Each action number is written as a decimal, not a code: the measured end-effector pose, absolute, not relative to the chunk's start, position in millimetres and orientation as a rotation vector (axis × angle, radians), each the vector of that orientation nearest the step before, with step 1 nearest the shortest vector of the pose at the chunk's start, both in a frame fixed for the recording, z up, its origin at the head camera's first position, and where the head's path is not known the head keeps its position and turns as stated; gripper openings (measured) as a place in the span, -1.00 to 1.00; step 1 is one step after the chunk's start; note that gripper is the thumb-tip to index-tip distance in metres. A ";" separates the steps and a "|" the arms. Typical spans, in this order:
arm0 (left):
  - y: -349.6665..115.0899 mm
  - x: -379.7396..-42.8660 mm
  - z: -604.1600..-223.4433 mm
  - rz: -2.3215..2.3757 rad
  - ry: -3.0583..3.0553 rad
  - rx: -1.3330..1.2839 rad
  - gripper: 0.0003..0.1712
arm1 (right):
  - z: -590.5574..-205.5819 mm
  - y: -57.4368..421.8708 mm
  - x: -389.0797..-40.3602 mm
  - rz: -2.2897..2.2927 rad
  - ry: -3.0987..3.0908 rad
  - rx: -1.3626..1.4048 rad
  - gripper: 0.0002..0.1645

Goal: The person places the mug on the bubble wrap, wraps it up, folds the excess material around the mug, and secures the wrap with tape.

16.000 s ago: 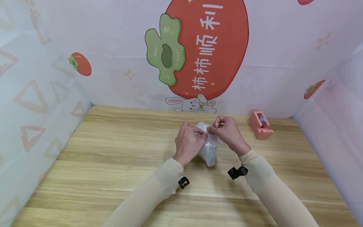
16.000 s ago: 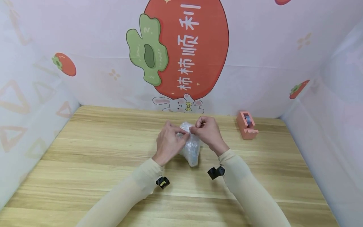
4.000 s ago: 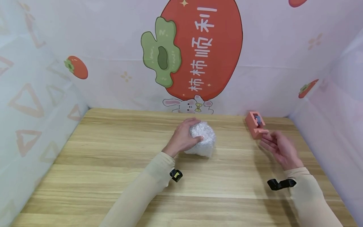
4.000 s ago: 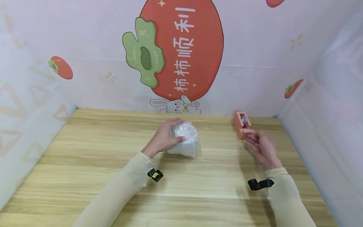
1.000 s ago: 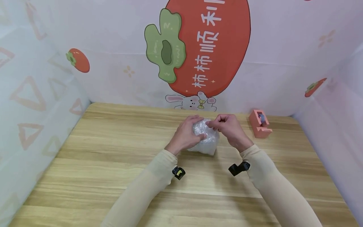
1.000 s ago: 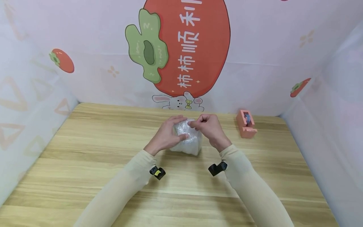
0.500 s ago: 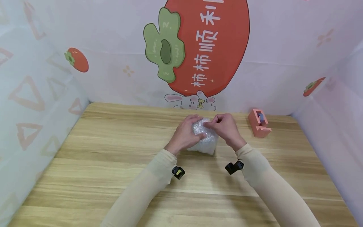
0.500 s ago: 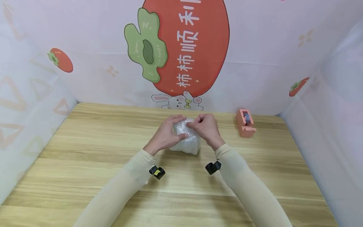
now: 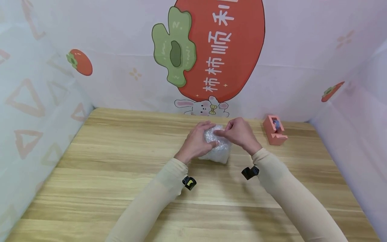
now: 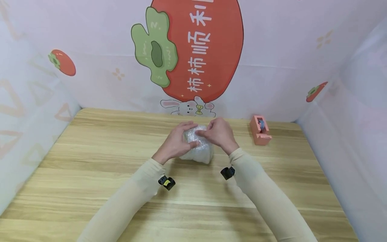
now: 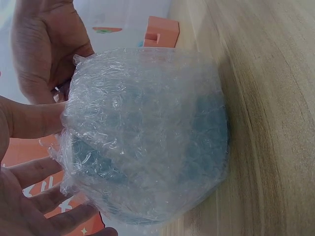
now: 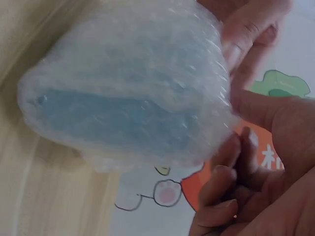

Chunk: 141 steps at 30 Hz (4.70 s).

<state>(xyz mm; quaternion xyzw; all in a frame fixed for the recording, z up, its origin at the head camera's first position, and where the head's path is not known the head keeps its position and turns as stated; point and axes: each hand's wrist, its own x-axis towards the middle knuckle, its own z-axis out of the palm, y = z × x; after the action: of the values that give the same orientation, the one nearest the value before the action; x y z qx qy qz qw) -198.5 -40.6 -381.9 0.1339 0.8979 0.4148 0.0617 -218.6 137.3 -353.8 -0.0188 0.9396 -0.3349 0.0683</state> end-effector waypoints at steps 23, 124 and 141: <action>-40.9 -200.7 -383.0 1.231 2.714 0.393 -0.23 | -327.4 156.1 -231.2 -0.798 2.577 -0.177 -0.48; -38.4 -200.3 -381.0 1.208 2.739 0.434 -0.23 | -422.2 206.5 -222.7 -1.313 2.148 -0.112 -0.36; -42.5 -200.5 -380.9 1.212 2.732 0.449 -0.23 | -378.5 162.4 -224.5 -1.479 2.334 0.162 -0.49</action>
<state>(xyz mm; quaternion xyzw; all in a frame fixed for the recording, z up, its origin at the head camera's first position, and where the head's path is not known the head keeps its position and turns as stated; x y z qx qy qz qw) -200.5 -42.5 -380.9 0.1482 0.9024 0.4002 0.0599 -224.5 162.4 -378.5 0.0574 0.8285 -0.5251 0.1859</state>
